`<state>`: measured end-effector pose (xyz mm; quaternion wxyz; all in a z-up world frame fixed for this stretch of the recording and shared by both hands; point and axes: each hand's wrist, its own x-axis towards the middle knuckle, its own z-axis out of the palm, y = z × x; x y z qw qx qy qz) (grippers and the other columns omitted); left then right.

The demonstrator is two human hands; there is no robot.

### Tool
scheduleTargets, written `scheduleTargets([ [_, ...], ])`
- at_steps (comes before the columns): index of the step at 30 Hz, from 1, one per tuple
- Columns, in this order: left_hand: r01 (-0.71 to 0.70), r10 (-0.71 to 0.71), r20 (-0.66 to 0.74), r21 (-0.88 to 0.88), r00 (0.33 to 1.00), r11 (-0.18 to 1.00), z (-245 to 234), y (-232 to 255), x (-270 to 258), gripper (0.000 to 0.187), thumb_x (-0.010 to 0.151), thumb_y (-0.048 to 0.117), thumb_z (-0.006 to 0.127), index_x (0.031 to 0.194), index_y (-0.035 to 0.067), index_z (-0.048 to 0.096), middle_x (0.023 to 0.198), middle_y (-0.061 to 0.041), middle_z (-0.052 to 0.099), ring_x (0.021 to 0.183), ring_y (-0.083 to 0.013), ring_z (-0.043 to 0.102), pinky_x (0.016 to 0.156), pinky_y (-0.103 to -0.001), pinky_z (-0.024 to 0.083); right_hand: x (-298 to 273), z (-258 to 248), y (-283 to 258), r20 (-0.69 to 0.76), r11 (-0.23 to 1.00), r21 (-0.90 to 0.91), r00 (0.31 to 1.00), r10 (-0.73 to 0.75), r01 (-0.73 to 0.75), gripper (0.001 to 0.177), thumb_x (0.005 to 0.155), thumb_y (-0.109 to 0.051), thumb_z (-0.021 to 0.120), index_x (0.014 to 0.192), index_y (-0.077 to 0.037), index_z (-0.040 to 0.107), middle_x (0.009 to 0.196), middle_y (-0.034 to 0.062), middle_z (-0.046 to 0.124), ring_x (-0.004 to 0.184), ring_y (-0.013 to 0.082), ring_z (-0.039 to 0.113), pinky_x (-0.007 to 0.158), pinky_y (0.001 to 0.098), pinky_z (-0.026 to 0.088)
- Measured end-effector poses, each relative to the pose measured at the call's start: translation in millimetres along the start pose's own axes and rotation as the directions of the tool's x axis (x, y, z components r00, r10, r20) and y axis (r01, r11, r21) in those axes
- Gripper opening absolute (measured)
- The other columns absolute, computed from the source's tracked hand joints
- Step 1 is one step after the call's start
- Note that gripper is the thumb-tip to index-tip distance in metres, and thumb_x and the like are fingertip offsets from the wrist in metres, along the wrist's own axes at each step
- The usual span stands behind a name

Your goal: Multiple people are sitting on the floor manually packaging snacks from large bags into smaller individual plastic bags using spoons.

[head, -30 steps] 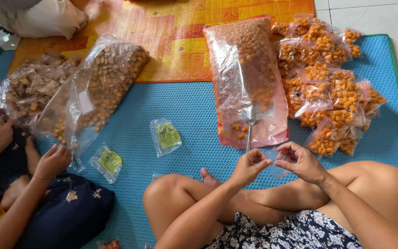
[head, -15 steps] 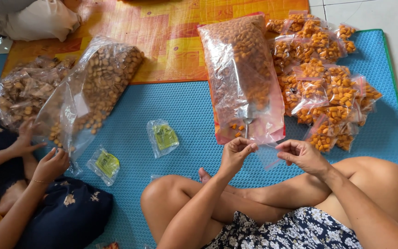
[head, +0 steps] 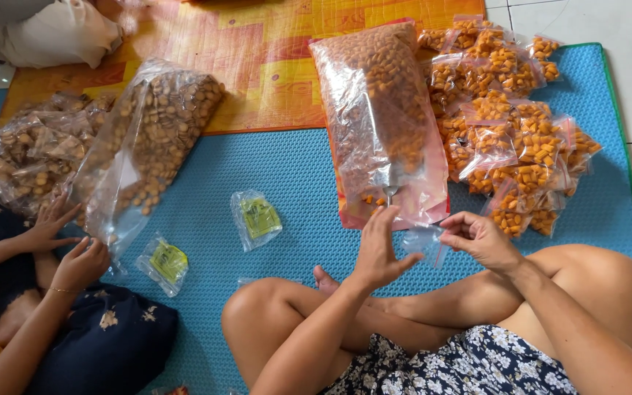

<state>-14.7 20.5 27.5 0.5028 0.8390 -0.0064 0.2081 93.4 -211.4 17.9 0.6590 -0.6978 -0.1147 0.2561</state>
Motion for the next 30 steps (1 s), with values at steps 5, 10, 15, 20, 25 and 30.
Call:
scheduleTargets([
  [5,-0.355,0.265,0.315,0.277,0.911,0.893,11,24,-15,0.112,0.065,0.060,0.073,0.156,0.006,0.035,0.147,-0.017,0.052,0.148,-0.0382,0.037,0.125,-0.055,0.021,-8,22,-6,0.125,0.991,-0.045,0.984,0.130,-0.125,0.033,0.078,0.007,0.083,0.108,0.002,0.072,0.082,0.0127,0.077,0.073,0.0172,0.076,0.069,0.0307,0.062],
  [10,-0.285,0.198,0.365,0.201,0.910,0.937,17,20,-26,0.110,0.068,0.054,0.077,0.157,0.005,0.033,0.130,-0.014,0.063,0.140,-0.0304,0.048,0.125,-0.054,0.020,-7,25,28,0.118,0.991,-0.011,0.984,0.132,-0.131,0.032,0.077,0.002,0.085,0.105,0.001,0.071,0.073,0.0119,0.074,0.058,0.0146,0.068,0.049,0.0240,0.056],
  [15,-0.088,0.052,0.369,0.081,0.928,0.993,23,5,-25,0.100,0.076,0.044,0.078,0.158,0.010,0.033,0.120,-0.010,0.069,0.128,-0.0264,0.056,0.124,-0.051,0.025,-11,45,7,0.076,0.990,0.068,0.990,0.115,-0.120,0.034,0.079,-0.003,0.087,0.104,0.002,0.064,0.071,0.0113,0.067,0.059,0.0158,0.066,0.046,0.0241,0.053],
  [20,0.042,-0.040,0.383,0.004,0.923,0.999,23,-9,-24,0.082,0.077,0.026,0.073,0.151,0.011,0.041,0.097,-0.017,0.070,0.108,-0.0382,0.065,0.110,-0.055,0.041,-10,38,-5,0.092,0.974,0.209,0.994,0.064,-0.083,0.043,0.080,-0.001,0.083,0.116,0.001,0.060,0.083,0.0137,0.069,0.067,0.0191,0.072,0.061,0.0299,0.060],
  [25,0.002,-0.004,0.418,0.007,0.908,1.000,17,-2,-21,0.066,0.084,0.024,0.065,0.145,0.013,0.042,0.086,-0.016,0.069,0.090,-0.0417,0.068,0.089,-0.056,0.049,-7,34,11,0.112,0.984,0.163,0.992,0.060,-0.078,0.046,0.079,0.002,0.082,0.119,0.002,0.060,0.087,0.0157,0.072,0.068,0.0189,0.073,0.064,0.0305,0.061],
  [30,-0.177,0.120,0.390,0.113,0.913,0.978,22,-5,-27,0.055,0.087,0.021,0.054,0.140,0.010,0.041,0.064,-0.017,0.060,0.068,-0.0442,0.066,0.069,-0.058,0.051,-4,27,36,0.068,0.994,0.084,0.995,0.068,-0.074,0.042,0.080,0.003,0.079,0.117,0.001,0.060,0.084,0.0135,0.071,0.064,0.0164,0.070,0.061,0.0279,0.060],
])
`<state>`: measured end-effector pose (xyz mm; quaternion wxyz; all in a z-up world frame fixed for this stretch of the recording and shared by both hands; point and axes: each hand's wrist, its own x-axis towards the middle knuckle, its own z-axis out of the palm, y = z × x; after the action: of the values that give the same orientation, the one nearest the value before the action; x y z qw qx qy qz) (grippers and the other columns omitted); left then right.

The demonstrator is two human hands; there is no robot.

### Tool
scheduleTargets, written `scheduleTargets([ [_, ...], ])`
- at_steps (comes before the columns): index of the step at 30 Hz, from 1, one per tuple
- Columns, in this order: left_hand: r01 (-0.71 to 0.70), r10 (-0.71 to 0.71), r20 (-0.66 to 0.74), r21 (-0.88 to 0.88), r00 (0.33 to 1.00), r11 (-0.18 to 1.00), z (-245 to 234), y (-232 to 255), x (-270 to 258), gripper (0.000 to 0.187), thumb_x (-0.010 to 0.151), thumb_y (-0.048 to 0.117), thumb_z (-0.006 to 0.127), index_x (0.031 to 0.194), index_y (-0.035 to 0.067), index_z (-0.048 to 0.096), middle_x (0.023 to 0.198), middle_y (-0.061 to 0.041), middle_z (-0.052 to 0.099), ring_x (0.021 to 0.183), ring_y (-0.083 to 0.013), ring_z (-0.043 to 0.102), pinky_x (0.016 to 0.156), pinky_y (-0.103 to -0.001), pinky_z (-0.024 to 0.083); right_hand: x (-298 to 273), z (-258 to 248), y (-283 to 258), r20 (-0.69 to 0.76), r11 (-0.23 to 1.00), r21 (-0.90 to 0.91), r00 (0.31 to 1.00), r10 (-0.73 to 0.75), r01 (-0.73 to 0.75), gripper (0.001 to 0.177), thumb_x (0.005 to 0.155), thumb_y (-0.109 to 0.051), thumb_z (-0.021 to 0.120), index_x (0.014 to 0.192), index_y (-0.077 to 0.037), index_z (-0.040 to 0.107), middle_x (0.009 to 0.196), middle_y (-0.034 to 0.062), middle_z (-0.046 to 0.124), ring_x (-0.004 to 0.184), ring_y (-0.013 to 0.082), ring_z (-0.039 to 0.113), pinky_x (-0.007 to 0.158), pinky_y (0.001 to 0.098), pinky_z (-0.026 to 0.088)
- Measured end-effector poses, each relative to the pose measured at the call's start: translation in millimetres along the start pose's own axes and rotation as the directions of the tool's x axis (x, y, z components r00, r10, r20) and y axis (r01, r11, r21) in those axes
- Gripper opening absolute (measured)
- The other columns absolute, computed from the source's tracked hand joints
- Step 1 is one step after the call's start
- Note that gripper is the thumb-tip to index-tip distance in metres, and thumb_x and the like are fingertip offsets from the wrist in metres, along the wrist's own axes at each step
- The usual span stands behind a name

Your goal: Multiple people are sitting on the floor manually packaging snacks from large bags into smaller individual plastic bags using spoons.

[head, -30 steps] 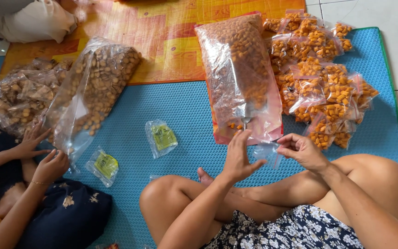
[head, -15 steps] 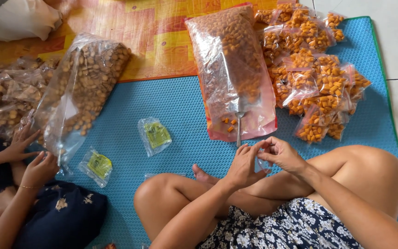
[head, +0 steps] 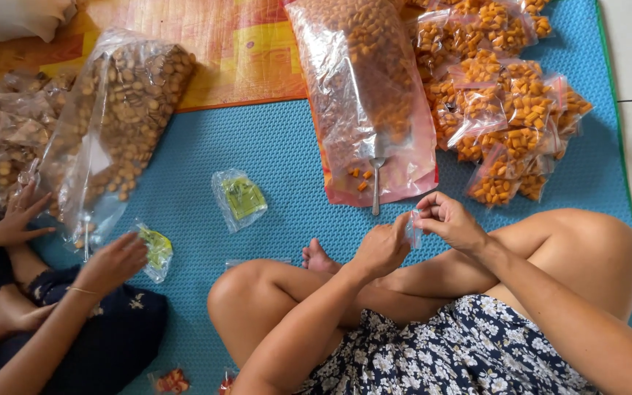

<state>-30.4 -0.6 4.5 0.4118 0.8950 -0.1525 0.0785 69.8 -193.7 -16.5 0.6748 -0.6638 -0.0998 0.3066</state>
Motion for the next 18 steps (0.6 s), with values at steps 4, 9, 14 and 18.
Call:
scheduleTargets([
  [4,0.040,-0.044,0.035,0.117,0.998,0.992,2,-4,-5,0.055,0.084,0.010,0.049,0.137,0.009,0.038,0.059,-0.015,0.056,0.057,-0.0434,0.061,0.058,-0.057,0.047,-4,6,-12,-0.060,0.987,-0.163,0.998,-0.019,0.009,0.039,0.082,0.001,0.073,0.119,-0.003,0.063,0.079,0.0105,0.067,0.060,0.0137,0.063,0.058,0.0258,0.053],
  [9,0.064,-0.071,0.012,0.298,0.997,0.952,18,-18,-6,0.056,0.083,0.009,0.049,0.138,0.014,0.041,0.060,-0.006,0.056,0.052,-0.0336,0.061,0.055,-0.051,0.048,-8,12,-17,-0.084,0.926,-0.375,0.996,-0.007,-0.026,0.028,0.084,-0.008,0.070,0.111,-0.013,0.072,0.070,0.0055,0.071,0.054,0.0093,0.056,0.051,0.0225,0.044],
  [14,0.129,-0.204,0.167,0.376,0.965,0.917,5,-3,-6,0.094,0.072,0.047,0.078,0.149,0.017,0.034,0.101,-0.009,0.070,0.104,-0.0305,0.066,0.100,-0.048,0.048,-9,16,-16,0.004,0.965,-0.261,0.999,0.032,-0.030,0.042,0.078,0.001,0.072,0.119,-0.005,0.066,0.075,0.0105,0.072,0.058,0.0131,0.063,0.055,0.0241,0.053],
  [18,0.175,-0.228,0.137,0.318,0.964,0.932,3,12,0,0.109,0.064,0.067,0.074,0.149,0.010,0.036,0.125,-0.014,0.064,0.129,-0.0317,0.055,0.115,-0.051,0.035,-11,19,-16,0.008,0.975,-0.216,0.999,0.050,-0.048,0.045,0.079,0.004,0.070,0.123,-0.003,0.063,0.078,0.0141,0.073,0.059,0.0166,0.067,0.058,0.0260,0.057],
])
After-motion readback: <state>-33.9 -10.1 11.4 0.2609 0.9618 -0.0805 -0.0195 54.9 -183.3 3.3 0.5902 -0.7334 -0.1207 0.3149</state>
